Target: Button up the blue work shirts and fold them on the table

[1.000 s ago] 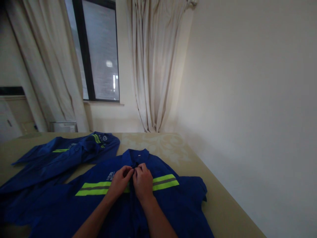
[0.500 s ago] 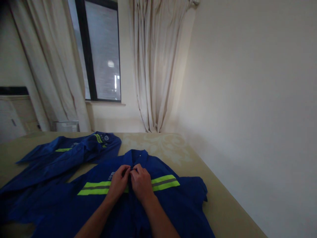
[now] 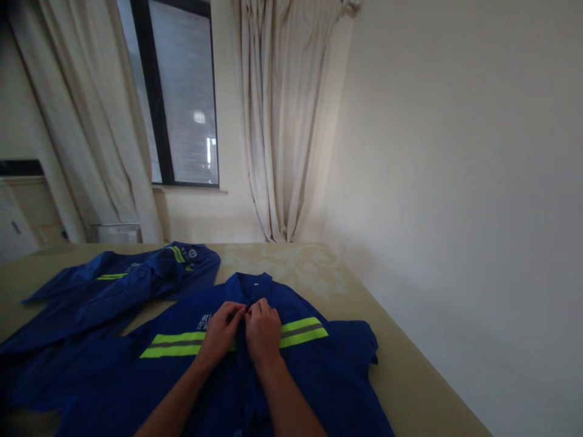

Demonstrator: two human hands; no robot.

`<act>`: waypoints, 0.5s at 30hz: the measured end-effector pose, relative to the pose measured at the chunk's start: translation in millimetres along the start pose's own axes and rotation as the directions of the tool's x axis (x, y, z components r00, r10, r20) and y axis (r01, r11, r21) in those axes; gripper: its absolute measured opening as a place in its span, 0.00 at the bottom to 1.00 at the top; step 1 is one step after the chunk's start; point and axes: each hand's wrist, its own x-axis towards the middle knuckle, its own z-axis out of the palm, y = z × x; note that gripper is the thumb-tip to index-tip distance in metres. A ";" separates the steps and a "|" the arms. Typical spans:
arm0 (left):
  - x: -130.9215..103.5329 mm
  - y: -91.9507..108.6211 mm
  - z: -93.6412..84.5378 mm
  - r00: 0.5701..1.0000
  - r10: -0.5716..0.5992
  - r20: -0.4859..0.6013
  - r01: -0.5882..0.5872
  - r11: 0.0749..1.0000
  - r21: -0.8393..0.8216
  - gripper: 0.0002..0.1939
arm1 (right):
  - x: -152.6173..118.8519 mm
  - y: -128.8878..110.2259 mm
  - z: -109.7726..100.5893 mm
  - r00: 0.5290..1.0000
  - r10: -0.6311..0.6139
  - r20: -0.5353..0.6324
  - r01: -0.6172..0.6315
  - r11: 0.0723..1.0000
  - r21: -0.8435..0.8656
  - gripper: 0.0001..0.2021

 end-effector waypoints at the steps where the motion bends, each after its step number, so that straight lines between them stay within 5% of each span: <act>1: -0.2 -0.5 0.6 1.000 -0.002 -0.003 0.003 1.000 0.005 0.13 | 0.2 -0.2 0.5 1.000 -0.012 -0.003 0.012 1.000 -0.013 0.04; 6: 0.0 -5.3 0.7 0.998 -0.043 -0.045 0.046 0.998 0.047 0.15 | 0.5 -1.5 5.6 0.992 -0.126 -0.021 0.125 0.991 -0.048 0.06; 15: -0.6 -1.9 4.0 0.998 -0.026 -0.051 0.030 0.997 0.077 0.14 | 0.2 1.1 8.4 0.995 -0.098 -0.036 0.095 0.993 -0.069 0.04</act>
